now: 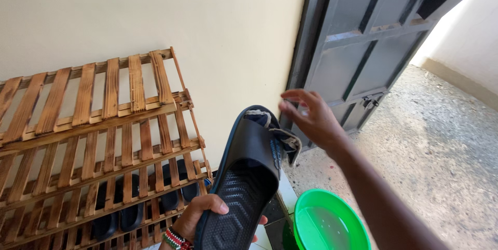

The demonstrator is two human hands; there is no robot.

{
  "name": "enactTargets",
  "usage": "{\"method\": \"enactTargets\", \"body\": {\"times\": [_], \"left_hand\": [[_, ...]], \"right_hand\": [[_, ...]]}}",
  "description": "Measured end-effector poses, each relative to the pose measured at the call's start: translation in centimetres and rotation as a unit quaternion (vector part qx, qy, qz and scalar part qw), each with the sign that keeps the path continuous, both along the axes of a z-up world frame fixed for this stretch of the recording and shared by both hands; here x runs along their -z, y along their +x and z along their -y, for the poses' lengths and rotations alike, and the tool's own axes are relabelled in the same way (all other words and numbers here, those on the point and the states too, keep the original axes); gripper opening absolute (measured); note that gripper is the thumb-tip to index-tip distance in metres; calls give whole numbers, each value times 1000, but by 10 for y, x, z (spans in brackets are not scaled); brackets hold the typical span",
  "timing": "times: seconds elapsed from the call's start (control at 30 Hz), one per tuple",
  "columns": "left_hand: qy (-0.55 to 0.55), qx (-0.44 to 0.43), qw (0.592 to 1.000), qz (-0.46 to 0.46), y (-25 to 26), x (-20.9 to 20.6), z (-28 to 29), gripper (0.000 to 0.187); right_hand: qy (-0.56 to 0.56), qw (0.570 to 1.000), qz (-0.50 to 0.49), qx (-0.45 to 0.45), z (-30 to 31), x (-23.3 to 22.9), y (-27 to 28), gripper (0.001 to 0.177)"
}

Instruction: The person selects a pair of black slides from a wooden shoe rack, then uses a cloth to wipe them after dipping the cloth in a green basin of water. The person scrubs the slides thoroughly and places them back on the rack.

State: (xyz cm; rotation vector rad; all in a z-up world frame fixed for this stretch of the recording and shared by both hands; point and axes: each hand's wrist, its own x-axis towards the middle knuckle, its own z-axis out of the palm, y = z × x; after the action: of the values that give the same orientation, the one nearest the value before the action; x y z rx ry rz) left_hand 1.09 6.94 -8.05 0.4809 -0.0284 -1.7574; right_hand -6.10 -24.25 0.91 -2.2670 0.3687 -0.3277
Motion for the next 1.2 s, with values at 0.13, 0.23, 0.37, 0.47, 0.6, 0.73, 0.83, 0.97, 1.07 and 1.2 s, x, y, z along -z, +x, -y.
{"method": "enactTargets", "body": {"times": [0.13,0.23,0.37,0.47,0.6,0.73,0.83,0.97,1.07,1.2], "left_hand": [[27,-31,999,-6,2,1,-7,79],[-8,-68,996,53,-4,17,-9,70],[-9,-65,994,89,-6,27,-1,62],[15,-18,999,48,-9,20,3,64],[69,-75,991,83,-22,14,9,29],[37,-63,993,94,-18,3,12,65],[-33,-114,990,69,-18,-4,25,74],[-36,-264,962,56,-18,-19,31,80],[-15,-317,944,91,-13,-27,32,77],[-43,-272,947,166,-5,-16,32,70]], "right_hand": [[287,940,-176,-53,11,7,-12,56],[293,952,-68,50,9,4,-5,52],[267,963,-23,-30,2,-4,4,59],[259,957,-115,-58,-7,5,14,72],[332,928,-164,-48,-18,21,19,72],[231,966,-93,-68,-34,11,22,58],[-68,983,155,74,-52,-5,13,36],[-173,978,94,67,-81,-11,-18,22],[-310,945,99,-26,-99,1,-21,40],[-376,908,186,-3,-107,16,-8,28]]}}
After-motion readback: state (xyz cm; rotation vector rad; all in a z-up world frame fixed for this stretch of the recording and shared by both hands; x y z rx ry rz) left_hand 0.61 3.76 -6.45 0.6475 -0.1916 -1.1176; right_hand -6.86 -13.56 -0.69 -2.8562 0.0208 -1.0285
